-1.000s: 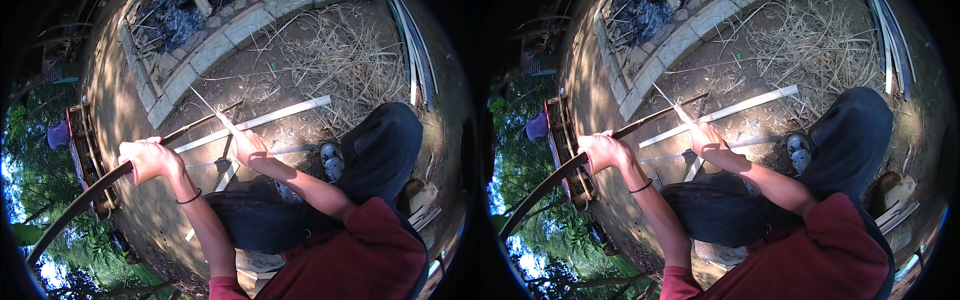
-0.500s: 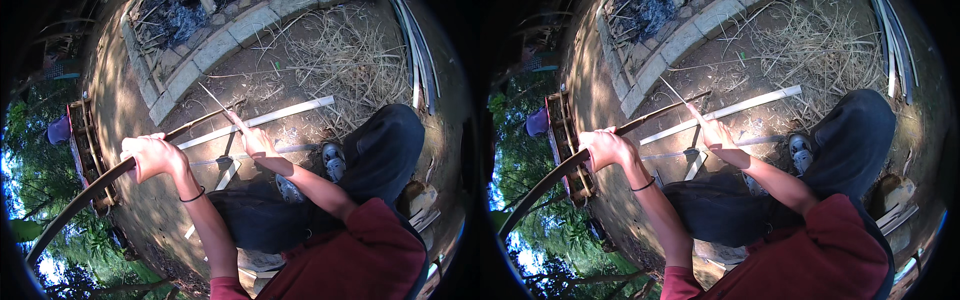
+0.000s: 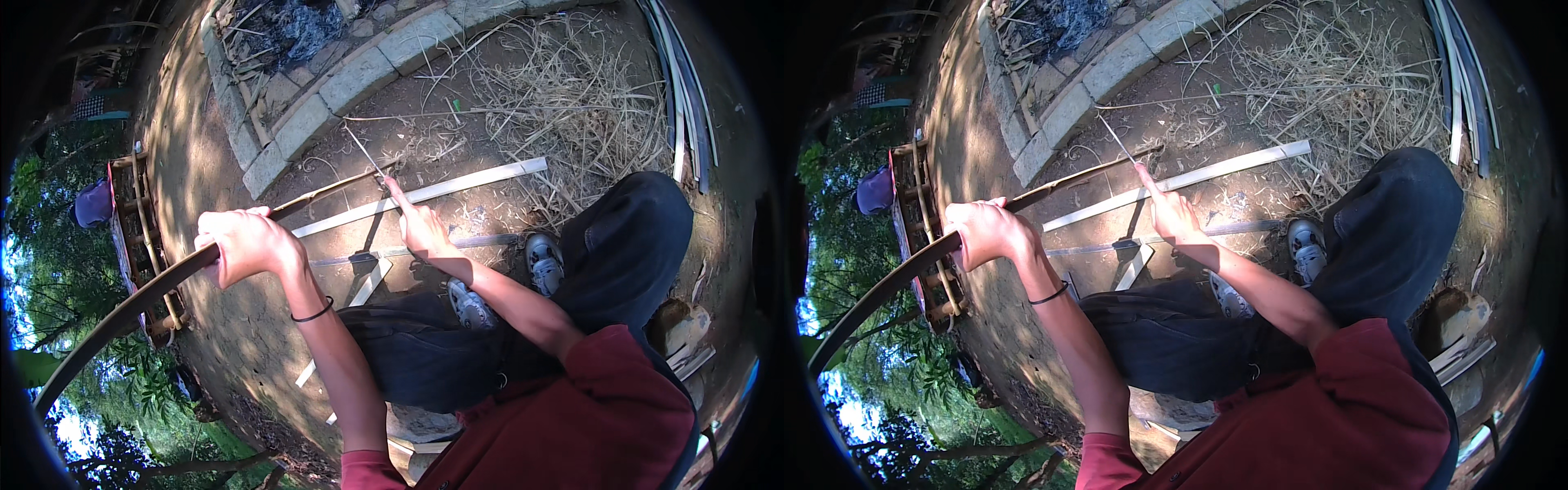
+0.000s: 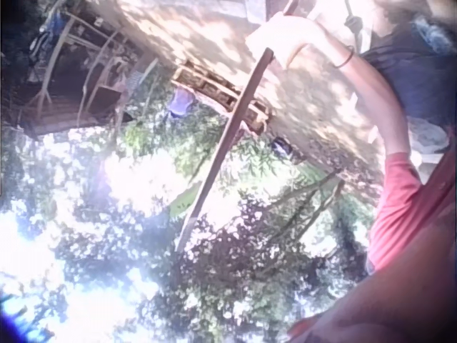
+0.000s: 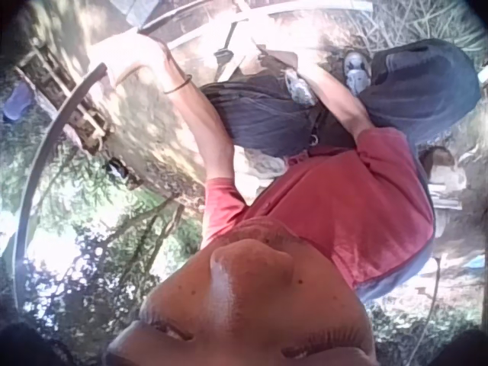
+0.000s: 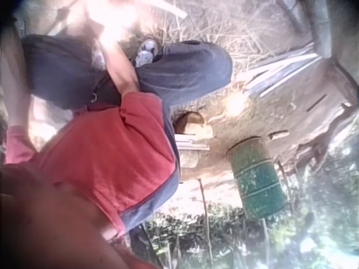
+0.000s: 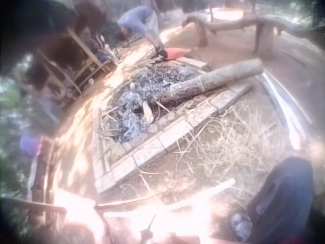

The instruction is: The person shaves a thin wooden strip with a machete, tapering the end while resting the strip against a larger wooden block for stability.

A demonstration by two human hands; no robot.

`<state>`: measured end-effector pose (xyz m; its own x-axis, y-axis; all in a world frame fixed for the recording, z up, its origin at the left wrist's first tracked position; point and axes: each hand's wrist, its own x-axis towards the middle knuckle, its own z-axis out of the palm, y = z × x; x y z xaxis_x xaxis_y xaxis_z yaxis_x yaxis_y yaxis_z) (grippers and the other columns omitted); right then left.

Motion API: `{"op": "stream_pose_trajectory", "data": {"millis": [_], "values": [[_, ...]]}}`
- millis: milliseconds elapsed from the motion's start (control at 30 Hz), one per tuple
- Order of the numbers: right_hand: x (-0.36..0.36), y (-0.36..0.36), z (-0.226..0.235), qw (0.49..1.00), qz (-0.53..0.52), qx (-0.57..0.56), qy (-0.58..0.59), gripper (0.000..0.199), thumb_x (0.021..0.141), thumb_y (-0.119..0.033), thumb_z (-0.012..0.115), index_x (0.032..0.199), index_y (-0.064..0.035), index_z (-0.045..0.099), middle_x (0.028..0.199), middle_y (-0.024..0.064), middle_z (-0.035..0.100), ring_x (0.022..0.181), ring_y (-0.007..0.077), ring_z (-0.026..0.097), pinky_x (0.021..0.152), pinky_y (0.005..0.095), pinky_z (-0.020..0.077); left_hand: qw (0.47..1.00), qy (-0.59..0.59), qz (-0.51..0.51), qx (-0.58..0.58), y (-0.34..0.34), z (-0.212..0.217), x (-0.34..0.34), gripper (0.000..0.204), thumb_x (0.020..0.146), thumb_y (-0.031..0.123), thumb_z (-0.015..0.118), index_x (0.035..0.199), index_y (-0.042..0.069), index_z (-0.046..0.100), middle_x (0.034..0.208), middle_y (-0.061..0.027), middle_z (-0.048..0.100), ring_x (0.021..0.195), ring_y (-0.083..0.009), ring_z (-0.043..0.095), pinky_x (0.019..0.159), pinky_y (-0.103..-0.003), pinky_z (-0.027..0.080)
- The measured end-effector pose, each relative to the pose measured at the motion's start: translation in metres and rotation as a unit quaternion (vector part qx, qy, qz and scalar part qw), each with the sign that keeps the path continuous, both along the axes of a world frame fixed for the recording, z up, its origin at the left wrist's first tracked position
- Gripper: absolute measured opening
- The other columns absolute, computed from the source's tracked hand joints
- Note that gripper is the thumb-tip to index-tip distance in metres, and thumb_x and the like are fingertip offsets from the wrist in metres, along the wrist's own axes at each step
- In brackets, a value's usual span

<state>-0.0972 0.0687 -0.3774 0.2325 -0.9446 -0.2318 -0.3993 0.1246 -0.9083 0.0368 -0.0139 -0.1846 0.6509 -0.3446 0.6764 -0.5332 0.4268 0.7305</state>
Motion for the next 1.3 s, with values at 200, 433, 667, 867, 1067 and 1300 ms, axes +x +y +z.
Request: {"op": "stream_pose_trajectory", "data": {"millis": [200,433,667,867,1067,1300], "values": [[0.006,-0.004,0.049,0.994,-0.041,-0.016,-0.099,0.073,0.085,-0.001,0.051,0.153,-0.014,0.027,0.071,0.0268,0.061,0.064,0.0442,0.061,0.064,0.0506,0.0475,1.0,0.013,-0.013,-0.02,-0.001,-0.005,0.005,0.021,0.086,-0.008,0.062,0.08,0.003,0.045,0.064,-0.0112,0.055,0.044,-0.0192,0.055,0.039,-0.029,0.052],[0.017,0.014,0.065,0.988,0.003,-0.115,-0.1,0.041,0.089,-0.011,0.056,0.129,-0.0034,0.054,0.094,0.0223,0.064,0.086,0.0392,0.064,0.077,0.0484,0.0522,0.999,0.026,0.044,-0.008,-0.008,0.013,-0.028,0.035,0.088,-0.004,0.058,0.062,0.005,0.037,0.049,-0.0059,0.042,0.035,-0.0136,0.044,0.03,-0.026,0.043],[0.0,-0.005,0.006,0.988,-0.082,-0.012,-0.129,0.071,0.084,0.001,0.047,0.152,-0.0159,0.032,0.078,0.0258,0.064,0.074,0.0449,0.063,0.069,0.048,0.0494,0.998,0.042,0.044,-0.013,-0.006,0.011,-0.021,0.034,0.089,-0.003,0.058,0.065,0.008,0.037,0.05,-0.0072,0.042,0.033,-0.0155,0.047,0.029,-0.026,0.042],[-0.004,-0.005,0.11,0.986,0.007,-0.065,-0.151,0.069,0.085,0.0,0.052,0.151,-0.0101,0.033,0.073,0.0228,0.06,0.064,0.0395,0.059,0.062,0.0452,0.0471,0.999,0.024,-0.021,-0.02,-0.003,0.002,-0.011,0.02,0.089,-0.005,0.058,0.076,0.004,0.046,0.062,-0.0118,0.052,0.043,-0.0189,0.053,0.036,-0.029,0.05],[0.003,-0.006,0.019,0.99,-0.032,-0.091,-0.099,0.069,0.086,-0.003,0.052,0.152,-0.0176,0.033,0.067,0.0229,0.06,0.062,0.0419,0.059,0.061,0.0492,0.0481,0.994,0.008,-0.093,-0.06,-0.003,-0.007,0.012,0.023,0.087,-0.008,0.058,0.074,0.003,0.042,0.056,-0.0121,0.045,0.034,-0.0192,0.048,0.027,-0.03,0.045],[-0.002,-0.011,0.072,0.99,0.006,-0.079,-0.114,0.066,0.086,-0.004,0.049,0.15,-0.011,0.035,0.072,0.0249,0.061,0.068,0.0428,0.062,0.065,0.0516,0.0494,0.996,-0.01,-0.074,-0.046,-0.004,-0.011,0.021,0.02,0.086,-0.009,0.053,0.076,0.003,0.042,0.059,-0.0134,0.046,0.036,-0.0218,0.049,0.028,-0.033,0.047]]}}
